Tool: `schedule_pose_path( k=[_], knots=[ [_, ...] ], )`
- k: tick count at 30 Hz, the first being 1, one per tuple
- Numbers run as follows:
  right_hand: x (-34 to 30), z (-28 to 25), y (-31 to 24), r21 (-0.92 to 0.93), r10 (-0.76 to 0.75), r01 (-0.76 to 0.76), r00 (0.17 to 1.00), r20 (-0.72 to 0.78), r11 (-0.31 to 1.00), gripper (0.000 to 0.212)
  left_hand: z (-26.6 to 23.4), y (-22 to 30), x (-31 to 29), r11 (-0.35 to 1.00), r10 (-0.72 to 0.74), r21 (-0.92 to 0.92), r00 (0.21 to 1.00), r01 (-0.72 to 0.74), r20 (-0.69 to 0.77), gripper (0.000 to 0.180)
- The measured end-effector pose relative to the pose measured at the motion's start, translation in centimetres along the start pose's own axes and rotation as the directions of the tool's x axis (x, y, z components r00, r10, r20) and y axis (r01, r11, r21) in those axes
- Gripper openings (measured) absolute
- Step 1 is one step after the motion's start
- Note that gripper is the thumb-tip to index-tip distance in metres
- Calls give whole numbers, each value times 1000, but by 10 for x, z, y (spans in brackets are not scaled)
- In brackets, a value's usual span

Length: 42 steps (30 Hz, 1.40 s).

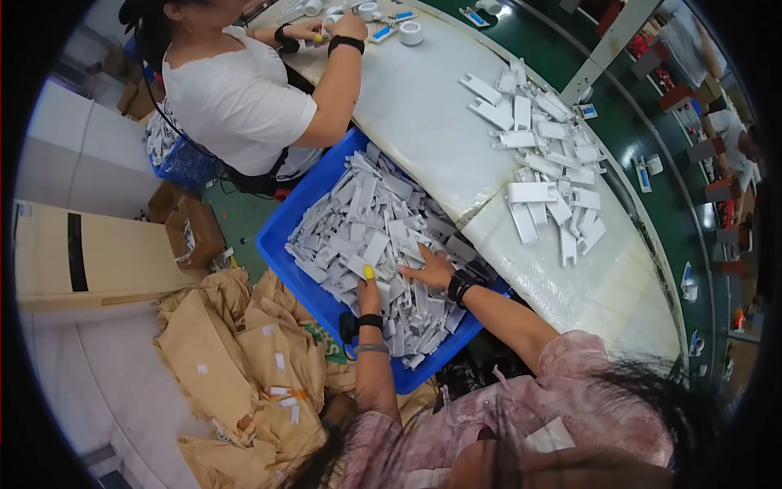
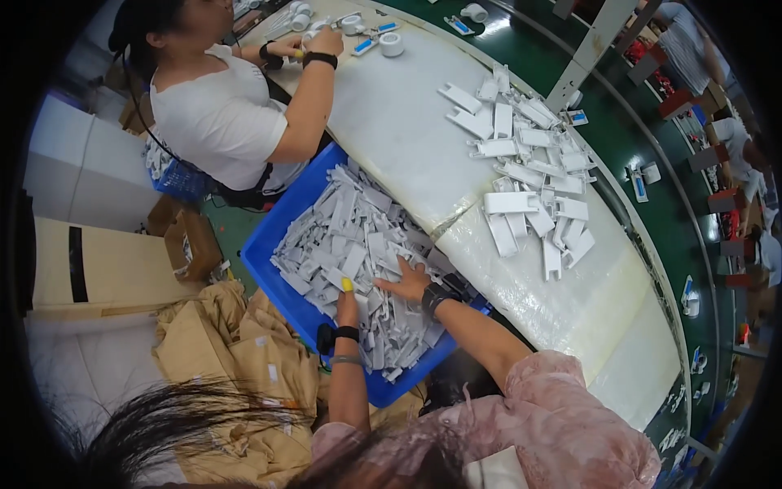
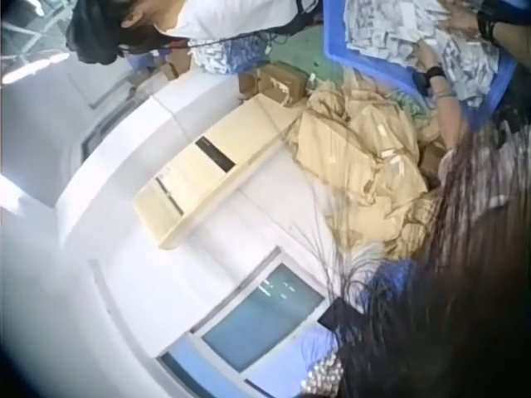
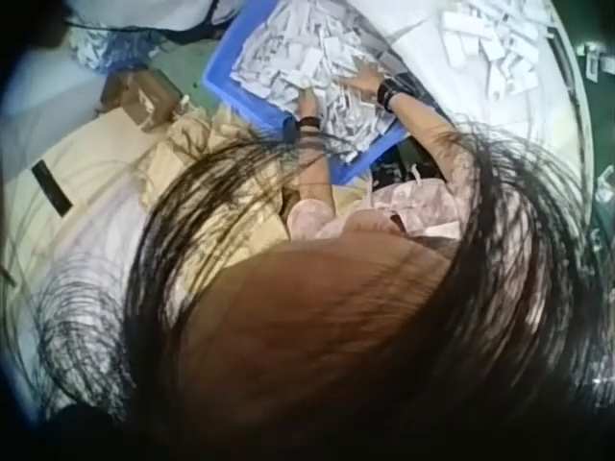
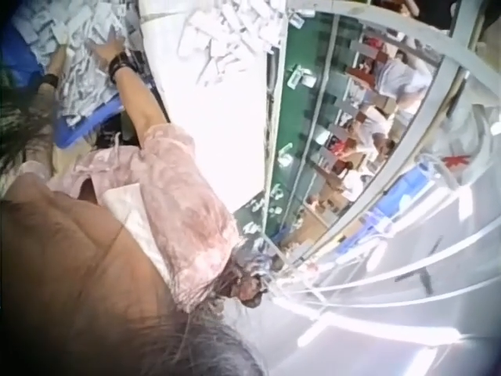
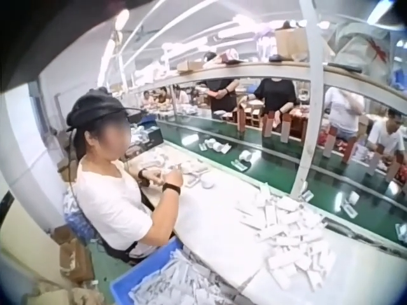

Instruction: The person inserts a battery into a white plastic housing, snaps a cover over it, and attaches a fan motor assembly before placing the completed fan on a conveyor belt. They then reach into a blue bin to gather more plastic parts and place them on the work surface to repeat the process.

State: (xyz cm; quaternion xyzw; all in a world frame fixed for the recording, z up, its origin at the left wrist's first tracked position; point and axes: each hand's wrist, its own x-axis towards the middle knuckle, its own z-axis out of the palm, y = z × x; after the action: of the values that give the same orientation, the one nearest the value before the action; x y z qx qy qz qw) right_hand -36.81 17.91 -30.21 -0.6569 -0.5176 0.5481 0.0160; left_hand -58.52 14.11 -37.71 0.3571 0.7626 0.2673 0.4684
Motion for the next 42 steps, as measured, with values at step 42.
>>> schedule_pose_path(
  k=[42],
  knots=[
    [-141, -156, -72, 455, -553, 686, 727, -407, 568, 98, 36, 255, -103, 654, 562, -363, 747, -664, -355, 34]
  ],
)
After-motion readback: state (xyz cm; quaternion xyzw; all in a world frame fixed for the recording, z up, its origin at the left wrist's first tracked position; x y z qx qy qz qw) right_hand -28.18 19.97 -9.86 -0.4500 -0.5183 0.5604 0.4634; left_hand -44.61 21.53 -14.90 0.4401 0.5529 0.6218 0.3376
